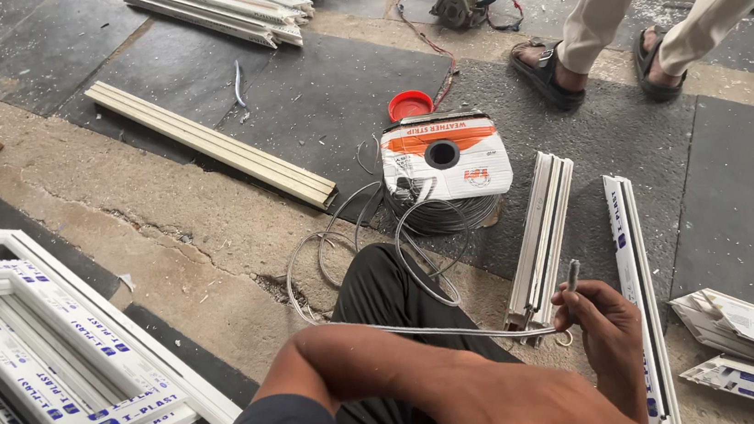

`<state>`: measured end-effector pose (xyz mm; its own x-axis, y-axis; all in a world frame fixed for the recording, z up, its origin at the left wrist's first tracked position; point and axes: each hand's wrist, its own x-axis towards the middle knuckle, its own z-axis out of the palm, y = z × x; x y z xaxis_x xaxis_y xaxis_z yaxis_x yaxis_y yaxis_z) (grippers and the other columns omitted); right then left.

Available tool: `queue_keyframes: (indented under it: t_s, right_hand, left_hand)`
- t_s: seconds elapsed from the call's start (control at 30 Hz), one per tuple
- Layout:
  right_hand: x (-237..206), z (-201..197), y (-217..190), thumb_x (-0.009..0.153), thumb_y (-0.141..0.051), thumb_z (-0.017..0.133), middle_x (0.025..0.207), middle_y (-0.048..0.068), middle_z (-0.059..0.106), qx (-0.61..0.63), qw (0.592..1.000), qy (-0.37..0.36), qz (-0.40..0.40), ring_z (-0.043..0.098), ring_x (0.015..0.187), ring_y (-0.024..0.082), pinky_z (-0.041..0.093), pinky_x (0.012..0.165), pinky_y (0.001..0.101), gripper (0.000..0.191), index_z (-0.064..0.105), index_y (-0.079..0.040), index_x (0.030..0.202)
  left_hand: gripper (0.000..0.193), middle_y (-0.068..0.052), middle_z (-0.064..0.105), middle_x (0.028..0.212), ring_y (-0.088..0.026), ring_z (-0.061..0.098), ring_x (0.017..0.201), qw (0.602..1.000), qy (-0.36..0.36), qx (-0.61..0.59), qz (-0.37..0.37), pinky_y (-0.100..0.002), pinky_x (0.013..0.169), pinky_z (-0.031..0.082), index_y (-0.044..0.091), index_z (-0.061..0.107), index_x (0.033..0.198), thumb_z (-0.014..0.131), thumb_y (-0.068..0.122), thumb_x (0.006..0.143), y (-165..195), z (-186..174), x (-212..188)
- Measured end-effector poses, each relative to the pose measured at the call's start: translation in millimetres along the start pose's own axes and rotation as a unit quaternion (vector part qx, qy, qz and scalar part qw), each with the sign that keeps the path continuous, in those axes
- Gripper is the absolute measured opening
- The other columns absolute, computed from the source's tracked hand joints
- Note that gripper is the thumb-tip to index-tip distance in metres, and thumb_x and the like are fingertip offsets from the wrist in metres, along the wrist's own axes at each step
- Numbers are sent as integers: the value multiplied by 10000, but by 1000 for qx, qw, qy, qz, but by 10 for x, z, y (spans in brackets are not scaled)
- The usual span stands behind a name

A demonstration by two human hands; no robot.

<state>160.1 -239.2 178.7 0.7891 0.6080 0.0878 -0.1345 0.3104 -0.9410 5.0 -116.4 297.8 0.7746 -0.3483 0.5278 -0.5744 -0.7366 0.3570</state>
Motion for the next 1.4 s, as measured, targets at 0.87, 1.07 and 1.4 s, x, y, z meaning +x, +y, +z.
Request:
queue_keyframes:
  t_s: [0.87,1.07,1.4]
  right_hand:
    - [-104,49,-125,1030,-37,620,1013,175,713,-6,1000,4,24,674,755,189,557,654,297,138,679,56,1114]
    - [-100,-62,-181,1106,-18,622,941,130,651,-9,995,24,-98,614,694,119,495,575,208,110,681,72,1086]
    - [58,-747,205,989,-75,627,900,117,726,-214,939,242,121,572,509,115,456,427,257,236,633,19,1206]
  left_hand:
    - [139,-138,694,861,-193,707,821,612,-192,690,-335,-300,1077,535,-52,643,1159,643,43,1058,274,1239,696]
    - [281,-80,701,1139,-198,743,972,983,-34,-167,-65,-310,893,604,68,634,1226,717,58,958,-352,-33,422]
    - [104,-166,665,848,-380,667,811,957,63,-122,-254,-463,694,523,47,615,882,667,137,873,-2397,1138,-917]
